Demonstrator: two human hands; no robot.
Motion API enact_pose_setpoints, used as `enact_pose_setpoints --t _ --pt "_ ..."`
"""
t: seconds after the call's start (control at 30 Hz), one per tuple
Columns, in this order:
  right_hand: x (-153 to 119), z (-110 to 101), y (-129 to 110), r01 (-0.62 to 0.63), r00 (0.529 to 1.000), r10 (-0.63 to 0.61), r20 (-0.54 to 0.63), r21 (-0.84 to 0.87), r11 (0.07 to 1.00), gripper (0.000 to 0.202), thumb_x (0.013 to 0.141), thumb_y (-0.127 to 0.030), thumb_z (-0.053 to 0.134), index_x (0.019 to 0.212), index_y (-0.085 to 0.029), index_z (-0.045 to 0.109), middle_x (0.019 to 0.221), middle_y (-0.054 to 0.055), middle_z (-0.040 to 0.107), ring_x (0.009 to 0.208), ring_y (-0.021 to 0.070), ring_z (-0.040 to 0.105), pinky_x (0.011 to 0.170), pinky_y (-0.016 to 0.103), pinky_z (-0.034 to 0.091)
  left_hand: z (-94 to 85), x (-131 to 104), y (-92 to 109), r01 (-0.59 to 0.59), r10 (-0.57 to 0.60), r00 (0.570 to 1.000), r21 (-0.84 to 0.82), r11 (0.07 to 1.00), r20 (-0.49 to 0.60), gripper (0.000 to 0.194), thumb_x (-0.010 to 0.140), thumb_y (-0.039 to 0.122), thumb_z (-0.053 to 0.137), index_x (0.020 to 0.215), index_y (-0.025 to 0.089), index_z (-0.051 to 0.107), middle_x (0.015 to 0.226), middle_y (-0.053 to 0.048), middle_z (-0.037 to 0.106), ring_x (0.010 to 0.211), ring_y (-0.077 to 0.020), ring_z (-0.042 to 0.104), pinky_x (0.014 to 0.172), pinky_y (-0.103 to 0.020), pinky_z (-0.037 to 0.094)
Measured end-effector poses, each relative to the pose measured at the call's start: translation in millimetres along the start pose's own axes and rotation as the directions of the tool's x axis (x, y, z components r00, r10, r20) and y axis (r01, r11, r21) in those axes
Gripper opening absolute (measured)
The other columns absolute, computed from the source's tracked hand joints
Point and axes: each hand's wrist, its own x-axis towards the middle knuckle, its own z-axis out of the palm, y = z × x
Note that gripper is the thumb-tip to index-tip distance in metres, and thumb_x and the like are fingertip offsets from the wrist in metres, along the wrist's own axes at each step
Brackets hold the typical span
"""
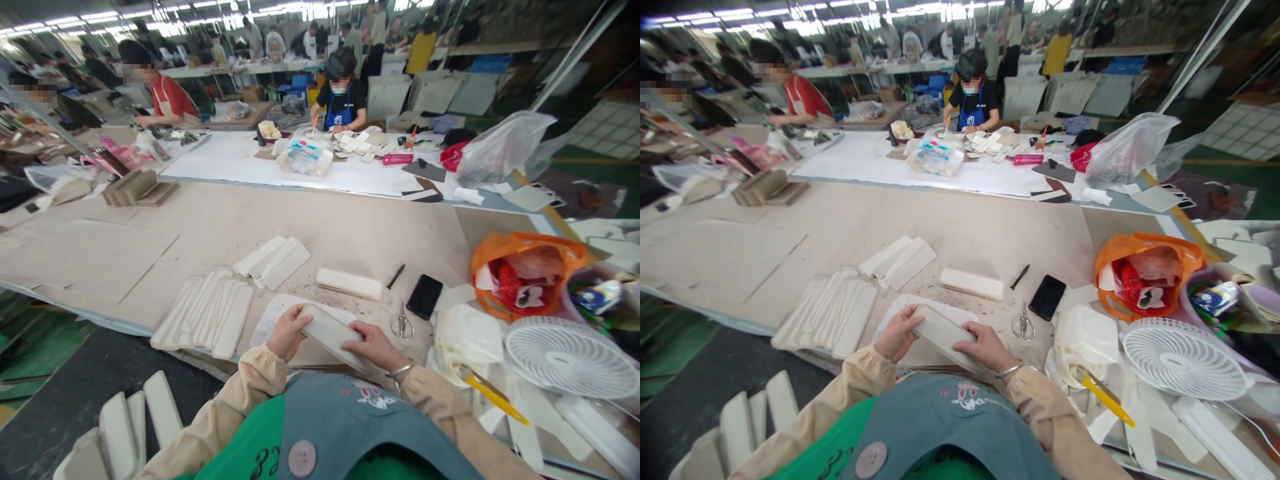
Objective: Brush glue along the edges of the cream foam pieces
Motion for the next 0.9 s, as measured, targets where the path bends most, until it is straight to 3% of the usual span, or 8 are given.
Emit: enact_pose_setpoints --t 0.1,0.47,0.6,0.73,0.9 --pt "-3.2 -4.8 -10.6 -0.035 0.999 0.035 -0.017 -0.013 0.999 0.027 0.072 -0.043 0.072 0.082 -0.018 0.066 0.077 -0.001 0.065 0.076 0.0182 0.058 0.069 0.026 0.043 5.8 0.1 -5.6 -0.002 0.003 1.000 -0.055 0.999 0.010 0.052 0.053 0.027 0.084 0.101 0.018 0.066 0.089 -0.004 0.070 0.078 -0.0178 0.063 0.070 -0.028 0.050" --pt "-16.7 -22.2 -9.6 -0.116 0.989 0.113 -0.100 -0.030 0.993 0.026 0.069 -0.040 0.073 0.081 -0.018 0.066 0.075 -0.001 0.064 0.072 0.0168 0.057 0.064 0.025 0.041 21.6 14.0 -14.5 0.048 -0.047 0.999 -0.076 0.996 0.020 0.038 0.057 0.023 0.081 0.092 0.013 0.069 0.078 -0.004 0.071 0.070 -0.0170 0.064 0.064 -0.027 0.052" --pt "-28.4 -39.4 9.4 -0.150 0.972 0.174 -0.157 0.157 0.976 0.046 0.066 -0.040 0.076 0.103 -0.017 0.062 0.067 -0.004 0.060 0.062 0.0140 0.057 0.058 0.024 0.041 18.3 19.3 -14.7 0.041 -0.041 0.999 -0.097 0.994 0.002 0.035 0.061 0.021 0.078 0.093 0.014 0.067 0.081 -0.004 0.071 0.076 -0.0183 0.067 0.069 -0.027 0.055" --pt "-38.5 -45.8 28.9 -0.172 0.915 0.291 -0.278 0.384 0.907 0.059 0.064 -0.044 0.077 0.112 -0.017 0.056 0.070 -0.003 0.062 0.063 0.0147 0.061 0.056 0.025 0.047 14.0 25.2 -17.1 0.003 -0.018 0.997 -0.184 0.983 -0.079 0.025 0.069 0.014 0.071 0.092 0.016 0.064 0.086 -0.004 0.071 0.086 -0.0199 0.069 0.079 -0.031 0.058" --pt "-35.5 -34.2 39.1 -0.156 0.863 0.406 -0.301 0.606 0.780 0.043 0.069 -0.042 0.075 0.102 -0.021 0.058 0.090 0.006 0.070 0.083 0.0214 0.069 0.065 0.031 0.059 16.0 28.4 -25.3 -0.037 0.000 0.988 -0.241 0.970 -0.152 0.019 0.078 0.008 0.062 0.094 0.019 0.061 0.093 -0.004 0.072 0.093 -0.0188 0.070 0.085 -0.033 0.059"
